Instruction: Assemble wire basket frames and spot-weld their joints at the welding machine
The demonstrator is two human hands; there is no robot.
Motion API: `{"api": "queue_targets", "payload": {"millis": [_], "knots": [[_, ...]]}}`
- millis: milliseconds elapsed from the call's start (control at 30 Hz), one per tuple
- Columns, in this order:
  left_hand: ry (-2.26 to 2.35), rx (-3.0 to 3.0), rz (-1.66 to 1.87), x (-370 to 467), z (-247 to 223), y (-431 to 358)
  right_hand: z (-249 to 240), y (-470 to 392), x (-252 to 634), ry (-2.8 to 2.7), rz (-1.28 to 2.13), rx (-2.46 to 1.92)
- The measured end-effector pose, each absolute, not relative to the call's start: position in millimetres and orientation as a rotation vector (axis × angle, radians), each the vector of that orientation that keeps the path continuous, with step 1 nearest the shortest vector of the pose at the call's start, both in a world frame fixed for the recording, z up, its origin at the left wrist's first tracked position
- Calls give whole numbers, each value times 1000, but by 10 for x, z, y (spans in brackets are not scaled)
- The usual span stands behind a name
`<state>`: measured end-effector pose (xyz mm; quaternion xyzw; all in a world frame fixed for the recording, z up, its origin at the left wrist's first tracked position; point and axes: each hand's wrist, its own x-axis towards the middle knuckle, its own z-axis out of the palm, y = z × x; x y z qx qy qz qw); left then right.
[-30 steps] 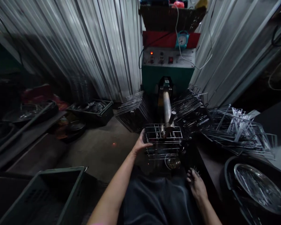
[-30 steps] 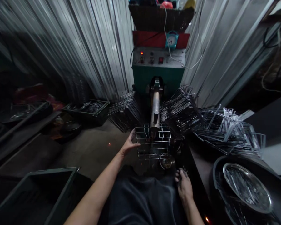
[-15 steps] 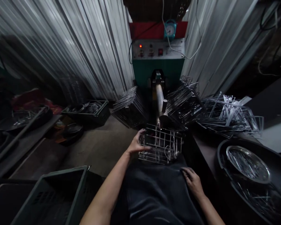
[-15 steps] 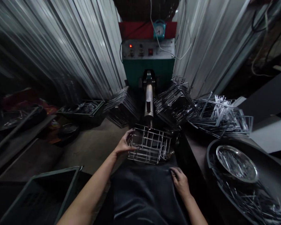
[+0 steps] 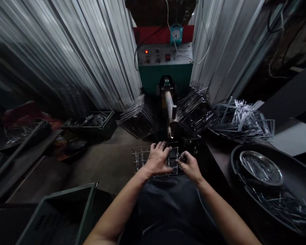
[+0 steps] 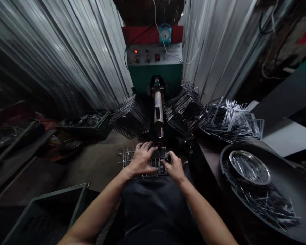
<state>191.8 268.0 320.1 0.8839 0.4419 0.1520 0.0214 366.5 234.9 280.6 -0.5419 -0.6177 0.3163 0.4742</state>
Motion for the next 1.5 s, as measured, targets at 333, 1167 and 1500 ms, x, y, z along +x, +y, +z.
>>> {"api": "queue_targets", "payload": {"millis": [333, 1167, 1500], "knots": [[1316, 2716, 371, 1868, 3189, 2801, 2592, 2388, 3507, -1336, 949, -1157], [1247, 2751, 270, 1761, 3118, 3034, 2567, 2487, 3668, -1840, 696, -1017], [1209, 2828, 208, 1702, 3122, 3231, 2500, 2673, 3608, -1830, 624, -1056]]}}
